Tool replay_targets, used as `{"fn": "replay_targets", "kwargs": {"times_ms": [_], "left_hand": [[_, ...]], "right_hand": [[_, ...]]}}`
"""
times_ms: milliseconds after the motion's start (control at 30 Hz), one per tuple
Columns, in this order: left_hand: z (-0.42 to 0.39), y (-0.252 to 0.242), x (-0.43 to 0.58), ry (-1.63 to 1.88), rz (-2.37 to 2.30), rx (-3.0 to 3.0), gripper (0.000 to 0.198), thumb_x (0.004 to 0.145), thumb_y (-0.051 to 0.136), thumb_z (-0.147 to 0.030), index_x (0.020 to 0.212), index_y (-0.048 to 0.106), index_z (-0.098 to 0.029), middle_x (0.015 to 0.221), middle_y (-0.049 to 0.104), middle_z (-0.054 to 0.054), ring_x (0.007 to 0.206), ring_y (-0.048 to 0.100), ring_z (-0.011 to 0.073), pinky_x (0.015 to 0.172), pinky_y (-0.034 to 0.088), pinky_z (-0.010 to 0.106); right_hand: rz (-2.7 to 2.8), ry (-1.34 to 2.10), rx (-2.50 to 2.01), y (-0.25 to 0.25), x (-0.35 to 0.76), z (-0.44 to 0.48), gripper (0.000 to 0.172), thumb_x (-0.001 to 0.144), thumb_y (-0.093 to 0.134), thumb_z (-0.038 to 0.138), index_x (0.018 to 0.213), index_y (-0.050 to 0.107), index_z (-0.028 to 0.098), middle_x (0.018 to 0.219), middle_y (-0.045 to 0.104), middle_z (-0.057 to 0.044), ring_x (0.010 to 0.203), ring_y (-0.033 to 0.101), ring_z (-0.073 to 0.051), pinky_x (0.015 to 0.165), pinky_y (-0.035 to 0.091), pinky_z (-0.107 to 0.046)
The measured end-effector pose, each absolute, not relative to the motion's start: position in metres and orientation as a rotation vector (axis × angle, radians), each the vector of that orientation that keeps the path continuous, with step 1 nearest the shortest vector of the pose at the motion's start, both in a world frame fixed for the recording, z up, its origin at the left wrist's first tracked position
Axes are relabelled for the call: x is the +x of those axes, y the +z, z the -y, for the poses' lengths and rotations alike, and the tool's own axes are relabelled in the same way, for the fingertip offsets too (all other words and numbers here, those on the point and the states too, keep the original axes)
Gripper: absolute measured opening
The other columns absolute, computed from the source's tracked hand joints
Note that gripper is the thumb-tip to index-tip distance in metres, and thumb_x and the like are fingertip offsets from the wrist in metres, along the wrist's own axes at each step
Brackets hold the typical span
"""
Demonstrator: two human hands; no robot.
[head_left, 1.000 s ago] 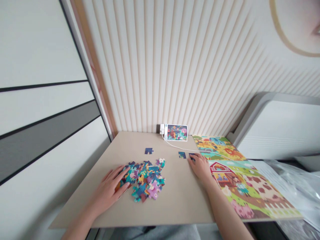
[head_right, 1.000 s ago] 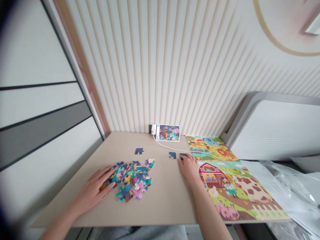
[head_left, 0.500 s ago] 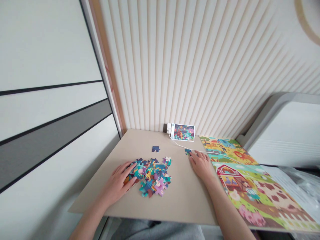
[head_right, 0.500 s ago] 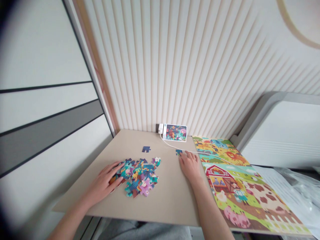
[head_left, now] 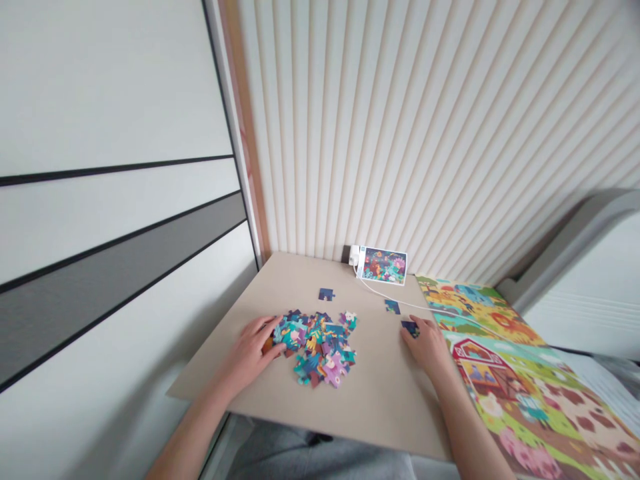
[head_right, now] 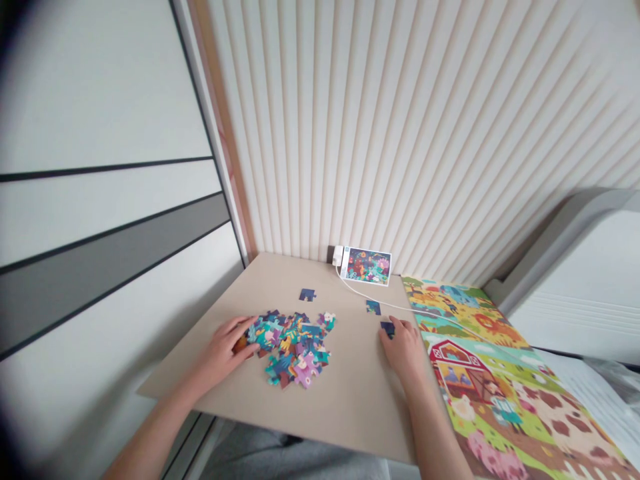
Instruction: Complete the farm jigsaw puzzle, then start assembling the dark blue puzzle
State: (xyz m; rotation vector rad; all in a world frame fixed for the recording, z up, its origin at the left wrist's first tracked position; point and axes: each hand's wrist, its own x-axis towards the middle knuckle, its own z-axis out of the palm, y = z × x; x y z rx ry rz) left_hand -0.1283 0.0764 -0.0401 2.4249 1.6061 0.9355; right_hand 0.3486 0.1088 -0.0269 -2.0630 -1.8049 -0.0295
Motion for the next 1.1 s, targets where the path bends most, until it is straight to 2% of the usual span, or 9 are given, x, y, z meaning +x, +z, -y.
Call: {"fn": "replay_targets", "kwargs": {"times_ms": [100,267,400,500,600,667,800,967,1100], "left_hand": [[-0.077,-0.037,-0.129,1.005,-1.603,2.420,0.050,0.093,0.064,-0.043,0.141,0.055,-0.027,0.126,0.061,0.010,0.119,0.057,0.0288,0.107,0.045,0.048],[-0.077,-0.030,-0.131,1.158,-1.634,2.260,0.039,0.094,0.062,-0.043,0.129,0.064,-0.026,0.113,0.065,0.009,0.107,0.062,0.0264,0.097,0.049,0.042],[-0.076,-0.026,-0.137,1.244,-1.659,2.028,0.028,0.095,0.060,-0.045,0.105,0.070,-0.022,0.098,0.069,0.006,0.091,0.066,0.0220,0.082,0.052,0.033],[-0.076,-0.025,-0.141,1.349,-1.680,1.795,0.031,0.094,0.059,-0.049,0.095,0.068,-0.020,0.087,0.070,0.004,0.079,0.067,0.0206,0.072,0.053,0.030],[-0.076,-0.025,-0.144,1.407,-1.630,1.537,0.036,0.092,0.059,-0.054,0.098,0.067,-0.019,0.077,0.070,0.002,0.070,0.069,0.0208,0.067,0.054,0.030],[-0.076,-0.025,-0.143,1.426,-1.588,1.432,0.039,0.091,0.059,-0.056,0.101,0.067,-0.019,0.079,0.073,0.004,0.073,0.071,0.0225,0.070,0.057,0.032],[-0.077,-0.025,-0.140,1.456,-1.489,1.367,0.046,0.090,0.061,-0.056,0.116,0.062,-0.018,0.102,0.075,0.009,0.091,0.075,0.0262,0.084,0.060,0.040],[-0.077,-0.024,-0.136,1.517,-1.404,1.371,0.064,0.093,0.059,-0.052,0.148,0.040,-0.025,0.114,0.067,0.007,0.096,0.075,0.0241,0.091,0.060,0.044],[-0.077,-0.026,-0.137,1.505,-1.375,1.338,0.061,0.092,0.060,-0.053,0.144,0.047,-0.024,0.117,0.065,0.009,0.095,0.075,0.0244,0.092,0.060,0.044]], "right_hand": [[1.772,0.011,-2.129,-0.028,0.352,-0.109,0.056,0.088,0.058,0.047,0.135,0.064,0.017,0.121,0.066,-0.019,0.113,0.061,-0.038,0.091,0.048,-0.047],[1.865,0.282,-1.819,-0.029,0.350,-0.111,0.060,0.085,0.059,0.038,0.139,0.058,0.014,0.114,0.068,-0.014,0.099,0.066,-0.027,0.089,0.051,-0.039],[1.897,0.402,-1.659,-0.023,0.332,-0.106,0.059,0.083,0.062,0.036,0.139,0.059,0.016,0.121,0.064,-0.013,0.095,0.066,-0.024,0.086,0.054,-0.037],[1.989,0.524,-1.495,-0.016,0.318,-0.100,0.054,0.085,0.065,0.037,0.136,0.061,0.020,0.126,0.063,-0.012,0.102,0.066,-0.024,0.090,0.054,-0.036],[2.036,0.530,-1.409,-0.012,0.308,-0.096,0.046,0.086,0.066,0.036,0.130,0.066,0.022,0.131,0.061,-0.011,0.114,0.063,-0.026,0.100,0.051,-0.038],[2.034,0.486,-1.429,-0.011,0.306,-0.097,0.043,0.086,0.066,0.037,0.126,0.069,0.022,0.131,0.061,-0.011,0.117,0.062,-0.027,0.104,0.049,-0.040],[2.060,0.416,-1.502,-0.012,0.309,-0.099,0.041,0.086,0.067,0.040,0.122,0.072,0.022,0.123,0.066,-0.012,0.110,0.064,-0.029,0.102,0.049,-0.043],[2.083,0.401,-1.517,-0.009,0.311,-0.098,0.038,0.087,0.066,0.040,0.121,0.073,0.023,0.115,0.068,-0.011,0.105,0.065,-0.028,0.099,0.050,-0.043],[2.007,0.481,-1.479,-0.010,0.307,-0.097,0.040,0.086,0.067,0.039,0.123,0.071,0.023,0.118,0.064,-0.011,0.100,0.066,-0.025,0.092,0.054,-0.039]]}}
